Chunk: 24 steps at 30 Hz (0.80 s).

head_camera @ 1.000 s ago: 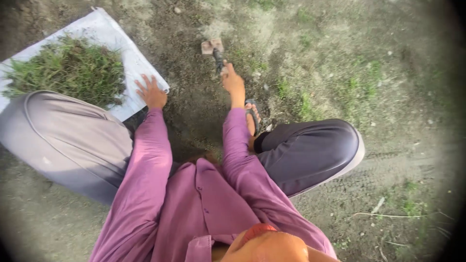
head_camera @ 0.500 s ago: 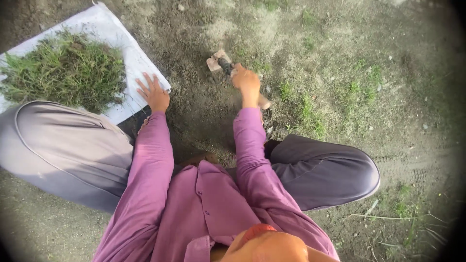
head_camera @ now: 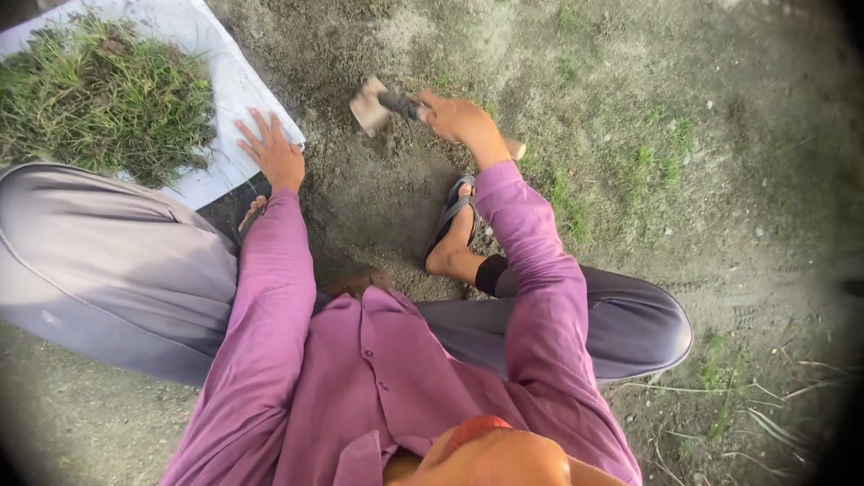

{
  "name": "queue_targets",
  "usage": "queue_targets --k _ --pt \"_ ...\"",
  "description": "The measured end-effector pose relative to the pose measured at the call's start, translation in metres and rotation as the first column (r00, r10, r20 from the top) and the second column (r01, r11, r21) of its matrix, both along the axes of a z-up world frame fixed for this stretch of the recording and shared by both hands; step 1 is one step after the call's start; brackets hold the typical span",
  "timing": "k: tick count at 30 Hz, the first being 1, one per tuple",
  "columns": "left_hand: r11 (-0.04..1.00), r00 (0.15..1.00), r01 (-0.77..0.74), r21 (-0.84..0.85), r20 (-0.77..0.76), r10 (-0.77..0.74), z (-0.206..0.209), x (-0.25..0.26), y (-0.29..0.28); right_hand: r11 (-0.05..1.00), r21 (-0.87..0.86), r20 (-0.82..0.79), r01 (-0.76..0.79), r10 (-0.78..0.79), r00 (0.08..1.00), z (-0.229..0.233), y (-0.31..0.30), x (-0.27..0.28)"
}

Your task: Removing weeds and grass from the soil using a small hand hoe and collecting them on a white sheet.

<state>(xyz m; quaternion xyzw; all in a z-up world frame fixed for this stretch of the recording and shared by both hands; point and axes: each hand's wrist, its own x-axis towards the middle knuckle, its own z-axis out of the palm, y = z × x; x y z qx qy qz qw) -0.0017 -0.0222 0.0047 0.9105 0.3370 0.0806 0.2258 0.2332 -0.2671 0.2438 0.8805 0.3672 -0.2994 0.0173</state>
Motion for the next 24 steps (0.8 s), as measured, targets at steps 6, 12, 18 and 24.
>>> queue_targets --k 6,12,18,24 --pt "0.999 0.999 -0.008 -0.046 -0.033 0.007 0.003 0.003 0.003 0.966 -0.245 -0.269 0.083 -0.150 0.952 0.037 0.010 -0.022" --pt "0.999 1.000 -0.011 -0.053 -0.012 0.010 0.010 0.002 -0.001 0.981 -0.161 0.128 0.106 -0.086 0.988 0.089 -0.010 -0.009" --pt "0.991 0.997 -0.070 -0.110 -0.039 0.066 0.005 0.012 0.001 0.779 0.540 0.135 0.318 -0.453 0.881 -0.025 -0.011 0.026" --pt "0.992 0.997 -0.065 -0.107 0.026 0.068 0.009 0.010 -0.002 0.933 -0.122 0.135 0.340 -0.324 0.937 0.019 -0.017 0.020"
